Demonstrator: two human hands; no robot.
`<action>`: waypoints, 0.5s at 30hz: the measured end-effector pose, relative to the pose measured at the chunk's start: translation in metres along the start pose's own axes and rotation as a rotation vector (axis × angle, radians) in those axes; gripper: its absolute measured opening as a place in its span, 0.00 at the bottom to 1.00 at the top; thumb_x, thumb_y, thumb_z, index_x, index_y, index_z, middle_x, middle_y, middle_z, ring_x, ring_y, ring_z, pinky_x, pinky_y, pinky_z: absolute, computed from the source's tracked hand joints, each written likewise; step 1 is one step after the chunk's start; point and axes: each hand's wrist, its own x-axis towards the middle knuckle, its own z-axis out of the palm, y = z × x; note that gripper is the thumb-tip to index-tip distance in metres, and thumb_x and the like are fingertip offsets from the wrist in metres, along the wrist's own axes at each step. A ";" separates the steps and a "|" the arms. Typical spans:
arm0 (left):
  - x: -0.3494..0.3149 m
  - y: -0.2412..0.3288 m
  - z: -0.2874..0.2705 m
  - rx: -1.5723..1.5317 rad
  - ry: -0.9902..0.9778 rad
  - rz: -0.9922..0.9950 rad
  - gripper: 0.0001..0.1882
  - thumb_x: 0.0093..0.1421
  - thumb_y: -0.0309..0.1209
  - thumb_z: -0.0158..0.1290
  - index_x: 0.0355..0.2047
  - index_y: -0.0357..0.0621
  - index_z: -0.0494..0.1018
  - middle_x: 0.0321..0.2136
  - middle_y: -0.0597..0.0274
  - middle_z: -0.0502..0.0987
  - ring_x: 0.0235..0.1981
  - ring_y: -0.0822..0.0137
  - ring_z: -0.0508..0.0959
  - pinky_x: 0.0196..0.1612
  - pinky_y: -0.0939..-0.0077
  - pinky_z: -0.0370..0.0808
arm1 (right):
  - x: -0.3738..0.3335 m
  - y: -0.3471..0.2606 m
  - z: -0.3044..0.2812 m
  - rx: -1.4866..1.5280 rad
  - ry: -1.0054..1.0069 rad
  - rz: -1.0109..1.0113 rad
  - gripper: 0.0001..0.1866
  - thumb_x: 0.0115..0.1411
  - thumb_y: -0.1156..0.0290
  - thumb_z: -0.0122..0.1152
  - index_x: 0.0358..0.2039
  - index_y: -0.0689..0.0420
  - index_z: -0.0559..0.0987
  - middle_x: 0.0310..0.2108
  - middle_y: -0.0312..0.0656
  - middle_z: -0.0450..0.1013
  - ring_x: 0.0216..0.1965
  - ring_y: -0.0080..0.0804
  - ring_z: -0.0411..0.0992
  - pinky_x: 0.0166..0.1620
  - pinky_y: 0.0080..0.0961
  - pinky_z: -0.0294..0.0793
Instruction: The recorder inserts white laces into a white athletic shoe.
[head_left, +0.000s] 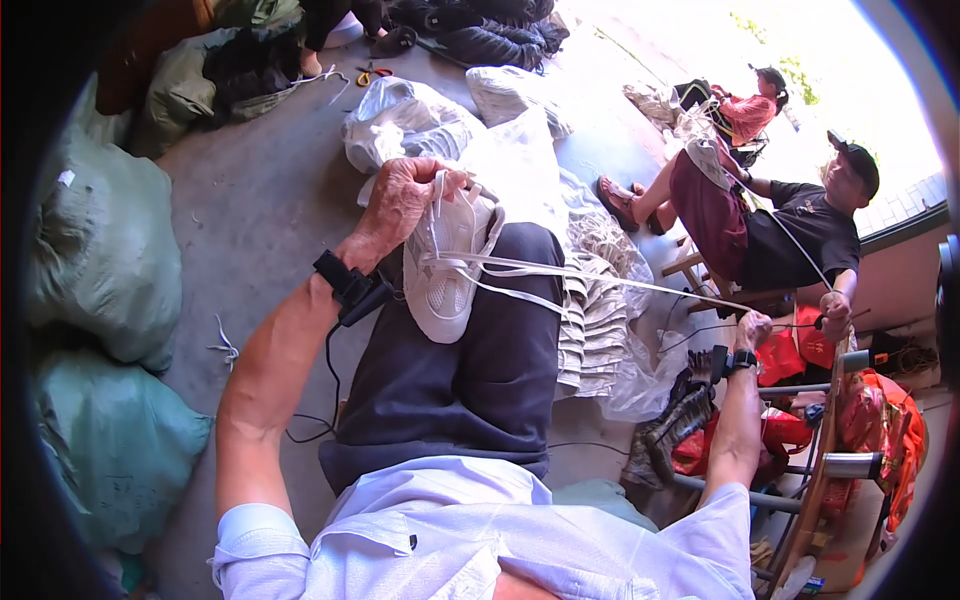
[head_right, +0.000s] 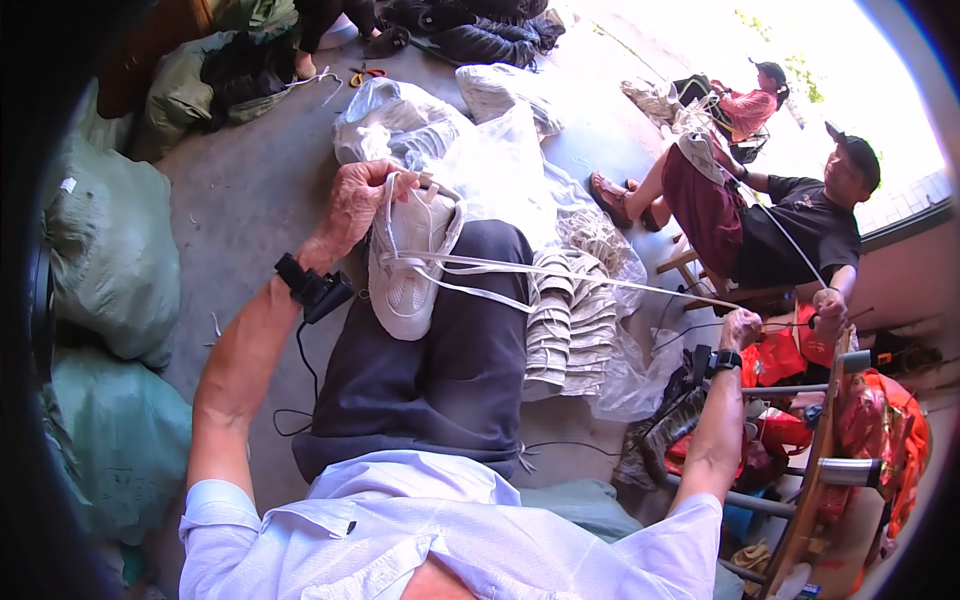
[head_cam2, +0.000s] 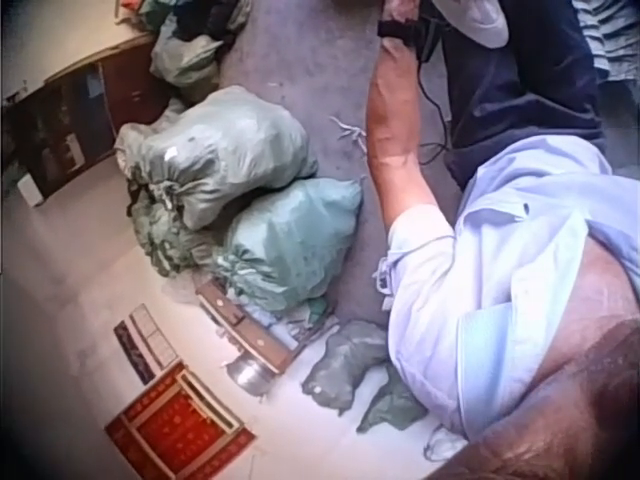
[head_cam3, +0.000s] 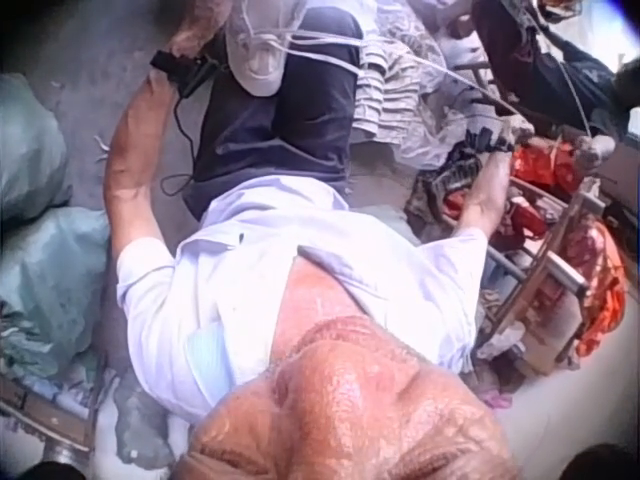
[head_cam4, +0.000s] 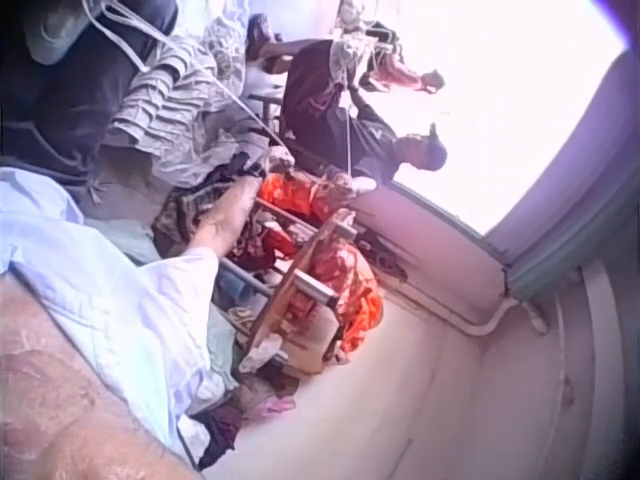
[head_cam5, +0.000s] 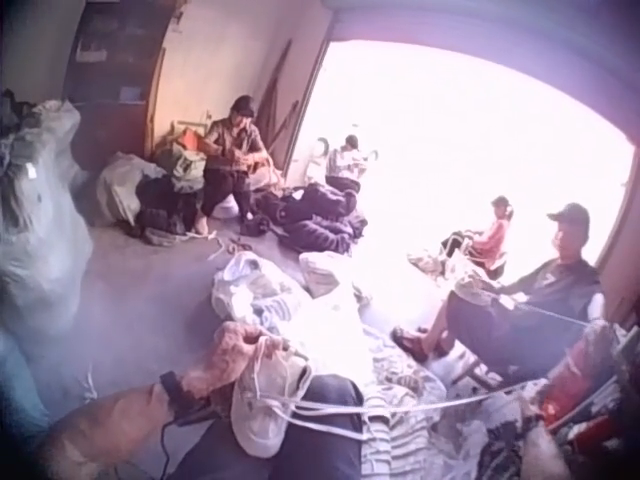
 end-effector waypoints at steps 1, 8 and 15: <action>0.008 0.002 0.013 -0.108 -0.022 0.058 0.13 0.63 0.38 0.59 0.34 0.39 0.83 0.24 0.70 0.79 0.27 0.81 0.72 0.33 0.83 0.69 | 0.055 0.059 -0.030 0.086 0.039 -0.122 0.13 0.58 0.69 0.53 0.23 0.61 0.81 0.24 0.43 0.79 0.23 0.34 0.77 0.25 0.32 0.71; -0.006 -0.003 -0.011 0.003 0.059 -0.001 0.11 0.62 0.34 0.59 0.37 0.38 0.83 0.26 0.68 0.81 0.27 0.80 0.74 0.34 0.83 0.71 | 0.076 0.114 0.027 -0.727 -0.112 -0.176 0.11 0.59 0.70 0.53 0.23 0.55 0.81 0.20 0.31 0.76 0.18 0.22 0.71 0.21 0.26 0.67; -0.009 0.000 0.004 -0.039 0.090 0.009 0.15 0.61 0.39 0.62 0.36 0.38 0.81 0.26 0.70 0.79 0.29 0.79 0.73 0.36 0.82 0.70 | 0.045 0.119 0.007 0.381 -0.329 -0.129 0.06 0.56 0.73 0.56 0.22 0.52 0.75 0.19 0.32 0.71 0.18 0.23 0.69 0.22 0.24 0.68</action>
